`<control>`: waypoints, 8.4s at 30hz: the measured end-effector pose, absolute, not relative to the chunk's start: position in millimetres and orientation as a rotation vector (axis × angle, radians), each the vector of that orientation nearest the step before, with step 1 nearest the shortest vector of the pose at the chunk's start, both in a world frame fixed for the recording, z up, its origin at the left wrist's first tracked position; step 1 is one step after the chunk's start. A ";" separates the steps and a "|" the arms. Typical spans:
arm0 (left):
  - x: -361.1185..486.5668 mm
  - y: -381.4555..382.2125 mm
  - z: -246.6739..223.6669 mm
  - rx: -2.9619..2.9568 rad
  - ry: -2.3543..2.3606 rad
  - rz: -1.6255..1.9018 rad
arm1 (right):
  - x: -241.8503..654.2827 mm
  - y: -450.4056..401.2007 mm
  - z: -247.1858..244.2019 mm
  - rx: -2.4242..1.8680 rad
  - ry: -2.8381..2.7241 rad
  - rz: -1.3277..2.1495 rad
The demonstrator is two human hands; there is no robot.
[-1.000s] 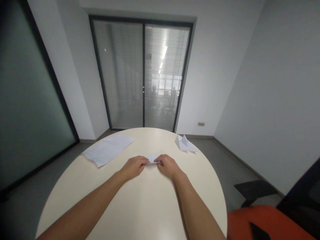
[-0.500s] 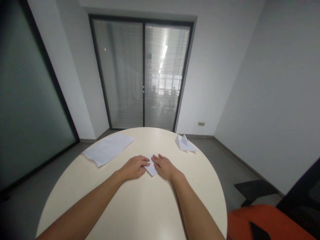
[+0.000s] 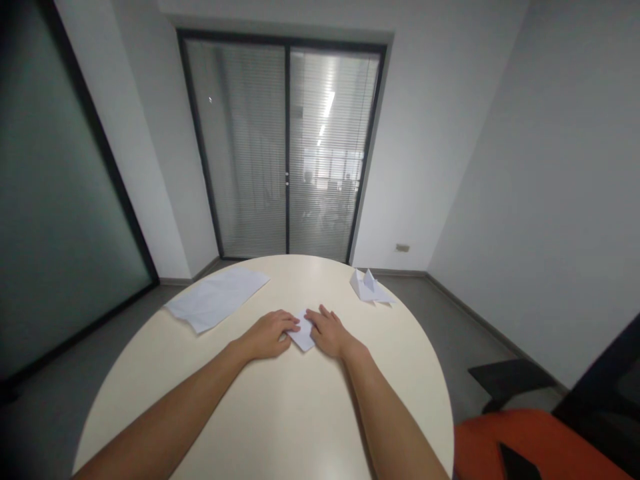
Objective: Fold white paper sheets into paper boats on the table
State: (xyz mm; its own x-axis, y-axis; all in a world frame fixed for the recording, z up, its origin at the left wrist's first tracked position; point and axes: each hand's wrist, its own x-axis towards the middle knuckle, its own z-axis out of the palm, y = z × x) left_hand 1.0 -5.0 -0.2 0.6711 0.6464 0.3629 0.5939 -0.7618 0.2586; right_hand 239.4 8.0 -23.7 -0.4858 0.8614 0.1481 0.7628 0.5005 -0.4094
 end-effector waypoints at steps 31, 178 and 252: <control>-5.8 0.0 0.9 2.870 1.059 0.687 | 251.4 6.7 7.1 -1.343 -2.284 0.413; 4.1 0.1 -11.6 2.791 1.214 0.774 | 254.9 4.0 5.1 -1.325 -2.267 0.325; 7.8 1.4 -17.7 2.551 1.165 0.916 | 228.4 -1.0 -12.8 -1.333 -2.447 0.455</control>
